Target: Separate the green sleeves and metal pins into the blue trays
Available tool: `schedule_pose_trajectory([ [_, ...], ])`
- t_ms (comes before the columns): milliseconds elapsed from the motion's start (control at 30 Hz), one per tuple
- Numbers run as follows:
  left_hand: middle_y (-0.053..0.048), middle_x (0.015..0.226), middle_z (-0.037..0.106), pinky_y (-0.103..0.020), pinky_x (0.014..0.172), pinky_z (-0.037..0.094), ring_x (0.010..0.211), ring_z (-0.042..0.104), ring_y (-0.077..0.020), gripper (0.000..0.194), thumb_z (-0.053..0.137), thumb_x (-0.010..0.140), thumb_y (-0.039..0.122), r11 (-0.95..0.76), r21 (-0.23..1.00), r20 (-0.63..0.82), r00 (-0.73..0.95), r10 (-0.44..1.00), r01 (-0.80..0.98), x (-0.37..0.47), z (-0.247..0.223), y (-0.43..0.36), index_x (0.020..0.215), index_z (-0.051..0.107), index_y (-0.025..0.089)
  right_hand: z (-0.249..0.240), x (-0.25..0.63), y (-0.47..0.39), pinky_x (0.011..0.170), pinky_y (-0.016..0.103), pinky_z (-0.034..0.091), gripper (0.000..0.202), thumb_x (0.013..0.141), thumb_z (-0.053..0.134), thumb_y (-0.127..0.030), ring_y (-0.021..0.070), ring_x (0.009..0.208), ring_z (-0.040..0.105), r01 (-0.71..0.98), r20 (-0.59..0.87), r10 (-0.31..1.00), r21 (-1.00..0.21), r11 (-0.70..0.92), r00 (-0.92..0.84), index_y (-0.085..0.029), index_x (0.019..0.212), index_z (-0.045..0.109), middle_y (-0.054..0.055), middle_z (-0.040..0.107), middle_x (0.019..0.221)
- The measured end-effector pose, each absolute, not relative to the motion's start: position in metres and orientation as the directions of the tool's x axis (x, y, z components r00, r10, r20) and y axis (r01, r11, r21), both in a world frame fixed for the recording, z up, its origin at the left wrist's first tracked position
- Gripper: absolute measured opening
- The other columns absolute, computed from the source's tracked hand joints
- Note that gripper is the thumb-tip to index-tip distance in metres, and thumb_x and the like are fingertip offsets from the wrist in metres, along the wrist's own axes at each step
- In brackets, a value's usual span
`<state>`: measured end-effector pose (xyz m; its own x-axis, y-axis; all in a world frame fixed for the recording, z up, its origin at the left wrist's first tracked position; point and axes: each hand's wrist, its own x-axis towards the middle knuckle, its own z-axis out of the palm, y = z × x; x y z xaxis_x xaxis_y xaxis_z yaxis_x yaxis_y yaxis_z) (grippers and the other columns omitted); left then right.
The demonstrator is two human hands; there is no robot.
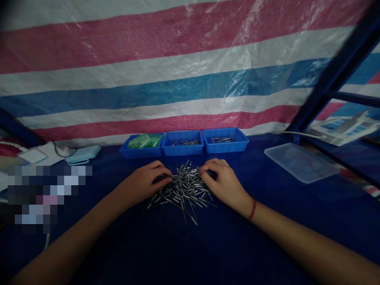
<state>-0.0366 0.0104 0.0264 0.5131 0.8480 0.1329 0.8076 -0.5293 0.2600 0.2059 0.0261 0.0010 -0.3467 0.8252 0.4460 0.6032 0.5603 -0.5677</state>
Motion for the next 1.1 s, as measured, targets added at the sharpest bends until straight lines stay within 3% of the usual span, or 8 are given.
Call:
schedule_pose_trajectory([
  [167, -0.005, 0.096, 0.061, -0.031, 0.079, 0.047, 0.085, 0.06, -0.0167, 0.018, 0.049, 0.089, 0.021, -0.536, 0.269, 0.069, 0.539, 0.839, 0.8, -0.039, 0.028, 0.011, 0.1, 0.063, 0.019, 0.0, 0.203, 0.024, 0.078, 0.037, 0.043, 0.014, 0.081, 0.052, -0.021, 0.019, 0.082, 0.059, 0.581, 0.466, 0.816, -0.578, 0.573, -0.341, -0.02, 0.075, 0.065, 0.003, 0.067, 0.083],
  [367, -0.003, 0.093, 0.063, -0.029, 0.076, 0.046, 0.083, 0.059, -0.0158, 0.015, 0.049, 0.087, 0.019, -0.553, 0.319, 0.155, 0.533, 0.832, 0.77, -0.035, 0.035, 0.007, 0.093, 0.063, 0.019, 0.002, 0.202, 0.021, 0.077, 0.038, 0.044, 0.012, 0.081, 0.053, -0.02, 0.0196, 0.082, 0.059, 0.56, 0.508, 0.795, -0.573, 0.599, -0.33, -0.021, 0.075, 0.064, 0.004, 0.066, 0.083],
  [467, -0.001, 0.086, 0.064, -0.026, 0.07, 0.045, 0.074, 0.059, -0.0136, 0.01, 0.054, 0.085, 0.024, -0.534, 0.492, 0.253, 0.474, 0.843, 0.687, -0.022, 0.042, -0.002, 0.089, 0.062, 0.019, 0.009, 0.199, 0.012, 0.079, 0.038, 0.045, 0.01, 0.08, 0.056, -0.02, 0.0196, 0.087, 0.058, 0.489, 0.537, 0.739, -0.555, 0.673, -0.407, -0.022, 0.087, 0.063, 0.004, 0.065, 0.089],
  [567, 0.002, 0.077, 0.065, -0.023, 0.062, 0.044, 0.064, 0.057, -0.0112, 0.011, 0.058, 0.083, 0.029, -0.445, 0.71, 0.26, 0.385, 0.886, 0.546, -0.008, 0.046, -0.012, 0.086, 0.063, 0.02, 0.017, 0.194, 0.001, 0.079, 0.036, 0.046, 0.018, 0.08, 0.06, -0.023, 0.0184, 0.089, 0.058, 0.354, 0.523, 0.679, -0.591, 0.725, -0.515, -0.023, 0.098, 0.061, 0.004, 0.064, 0.094],
  [700, 0.0, 0.078, 0.065, -0.023, 0.058, 0.043, 0.062, 0.056, -0.0111, 0.013, 0.06, 0.08, 0.031, -0.332, 0.852, 0.233, 0.273, 0.933, 0.406, 0.001, 0.042, -0.018, 0.086, 0.063, 0.02, 0.021, 0.189, -0.007, 0.072, 0.031, 0.048, 0.01, 0.086, 0.053, -0.021, 0.0147, 0.08, 0.059, 0.248, 0.534, 0.695, -0.678, 0.692, -0.481, -0.021, 0.091, 0.062, 0.003, 0.063, 0.085],
  [867, 0.001, 0.073, 0.062, -0.023, 0.056, 0.041, 0.062, 0.055, -0.0112, 0.014, 0.058, 0.081, 0.032, -0.252, 0.9, 0.157, 0.277, 0.948, 0.355, 0.005, 0.034, -0.019, 0.085, 0.06, 0.019, 0.022, 0.19, -0.008, 0.063, 0.029, 0.047, 0.007, 0.084, 0.056, -0.022, 0.0136, 0.073, 0.057, 0.268, 0.592, 0.747, -0.7, 0.662, -0.301, -0.021, 0.086, 0.062, 0.002, 0.06, 0.08],
  [1100, -0.001, 0.078, 0.061, -0.027, 0.062, 0.045, 0.068, 0.057, -0.0141, 0.023, 0.05, 0.086, 0.036, -0.183, 0.929, 0.058, 0.363, 0.93, 0.321, 0.012, 0.027, -0.024, 0.099, 0.059, 0.02, 0.024, 0.19, -0.011, 0.06, 0.029, 0.047, 0.005, 0.083, 0.058, -0.023, 0.0138, 0.071, 0.058, 0.228, 0.574, 0.764, -0.734, 0.64, -0.296, -0.021, 0.08, 0.062, 0.001, 0.061, 0.077],
])
